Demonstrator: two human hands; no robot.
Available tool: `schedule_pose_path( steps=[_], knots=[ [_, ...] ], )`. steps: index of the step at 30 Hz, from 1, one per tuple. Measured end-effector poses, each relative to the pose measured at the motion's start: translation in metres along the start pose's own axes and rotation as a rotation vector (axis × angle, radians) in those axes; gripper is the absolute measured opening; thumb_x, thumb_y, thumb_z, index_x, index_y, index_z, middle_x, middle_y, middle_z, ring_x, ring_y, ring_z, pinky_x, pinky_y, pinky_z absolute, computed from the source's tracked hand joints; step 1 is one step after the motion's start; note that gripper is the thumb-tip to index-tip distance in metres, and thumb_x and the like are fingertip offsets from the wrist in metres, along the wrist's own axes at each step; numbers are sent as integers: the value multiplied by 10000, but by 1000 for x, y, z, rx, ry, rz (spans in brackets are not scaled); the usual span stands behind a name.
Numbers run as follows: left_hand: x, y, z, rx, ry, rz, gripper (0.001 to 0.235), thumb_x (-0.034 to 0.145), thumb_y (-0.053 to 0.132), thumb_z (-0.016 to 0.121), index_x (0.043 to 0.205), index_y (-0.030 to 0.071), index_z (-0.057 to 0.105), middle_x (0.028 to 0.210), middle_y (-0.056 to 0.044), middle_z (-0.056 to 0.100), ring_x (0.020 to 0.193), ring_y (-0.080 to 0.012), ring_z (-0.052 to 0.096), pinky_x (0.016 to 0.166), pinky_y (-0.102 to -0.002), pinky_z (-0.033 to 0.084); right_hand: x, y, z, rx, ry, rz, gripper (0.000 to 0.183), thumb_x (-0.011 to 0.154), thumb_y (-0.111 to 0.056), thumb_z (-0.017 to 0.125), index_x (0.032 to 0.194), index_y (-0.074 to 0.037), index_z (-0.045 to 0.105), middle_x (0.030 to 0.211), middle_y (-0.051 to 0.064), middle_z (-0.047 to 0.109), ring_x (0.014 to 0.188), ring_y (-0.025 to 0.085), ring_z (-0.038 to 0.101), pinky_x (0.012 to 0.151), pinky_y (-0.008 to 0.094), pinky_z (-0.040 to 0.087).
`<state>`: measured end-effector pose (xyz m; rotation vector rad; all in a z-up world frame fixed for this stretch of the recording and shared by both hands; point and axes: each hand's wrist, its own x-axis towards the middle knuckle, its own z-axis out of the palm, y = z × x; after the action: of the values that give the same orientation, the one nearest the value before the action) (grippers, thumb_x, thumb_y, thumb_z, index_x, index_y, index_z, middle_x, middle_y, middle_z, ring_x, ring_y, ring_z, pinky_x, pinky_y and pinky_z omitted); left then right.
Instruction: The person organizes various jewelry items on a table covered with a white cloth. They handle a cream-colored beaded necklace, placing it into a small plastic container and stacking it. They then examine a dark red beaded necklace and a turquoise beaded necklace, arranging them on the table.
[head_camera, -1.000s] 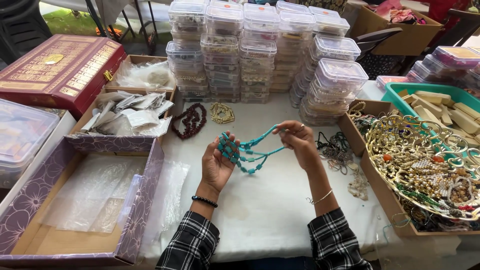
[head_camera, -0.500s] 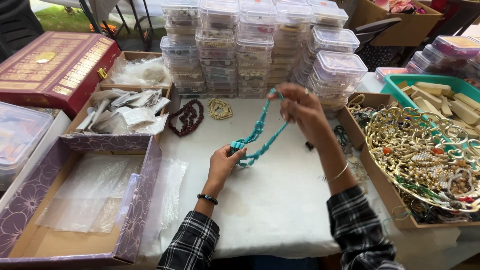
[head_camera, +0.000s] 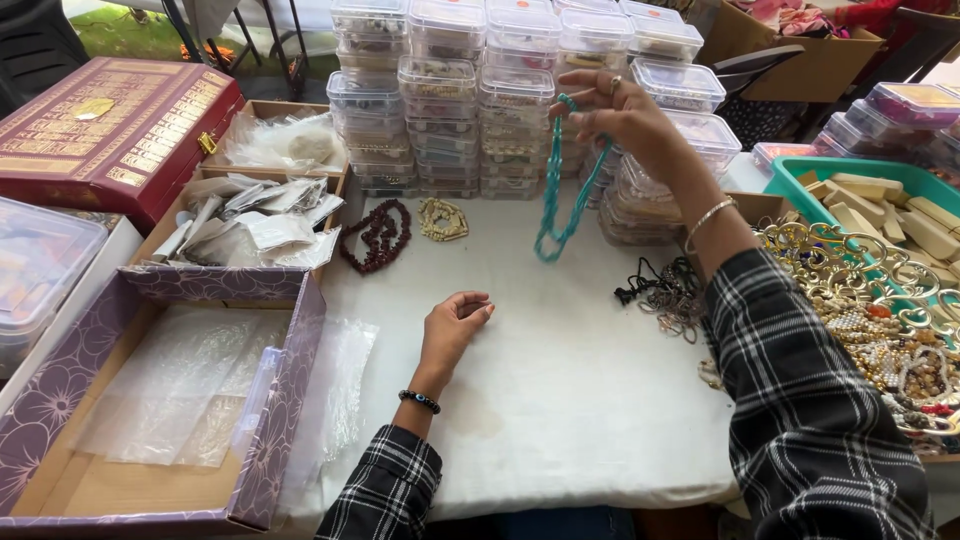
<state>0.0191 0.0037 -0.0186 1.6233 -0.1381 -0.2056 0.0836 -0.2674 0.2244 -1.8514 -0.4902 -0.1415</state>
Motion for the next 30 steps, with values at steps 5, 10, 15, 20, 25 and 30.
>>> schedule_pose_path(
  steps=[5,10,15,20,25,30],
  knots=[
    [-6,12,-1,11,17,-43,306,902,226,707,1167,74,731,1069,-44,790,929,-115,739,845,-275,587,-1,6,15,-280,-10,29,410,968,-74,651,1374,-88,602,1286,97,725,1106,190,736,885,326,613],
    [-1,3,0,15,121,22,259,942,245,648,1118,79,740,1021,-46,791,909,-121,733,812,-283,580,-76,95,93,-609,-47,-64,437,875,2,701,1276,-170,687,1183,40,750,904,198,722,781,326,614],
    [10,-11,1,39,198,95,268,956,249,610,1098,67,746,999,-45,804,919,-129,747,833,-284,570,-166,125,168,-564,-23,-100,243,838,24,712,1020,-119,788,967,69,780,748,170,729,693,305,598],
    [-1,-1,6,128,54,312,232,941,235,633,1056,82,764,1031,-53,780,923,-164,750,825,-318,583,-217,84,194,-537,-51,50,179,840,-19,699,969,-87,802,952,92,785,759,215,742,722,345,603],
    [-10,1,12,407,-22,473,211,909,230,683,1054,120,789,1104,-78,746,1050,-264,650,919,-373,532,-238,51,194,-734,-214,-81,168,834,-79,727,982,-97,805,929,79,795,812,235,743,770,388,567],
    [-17,-1,18,626,-62,543,237,845,272,767,1062,178,785,1234,-77,681,1232,-318,527,998,-425,491,-209,92,155,-824,-79,83,146,898,-150,707,1000,-142,811,943,57,804,815,213,752,822,369,577]
  ],
)
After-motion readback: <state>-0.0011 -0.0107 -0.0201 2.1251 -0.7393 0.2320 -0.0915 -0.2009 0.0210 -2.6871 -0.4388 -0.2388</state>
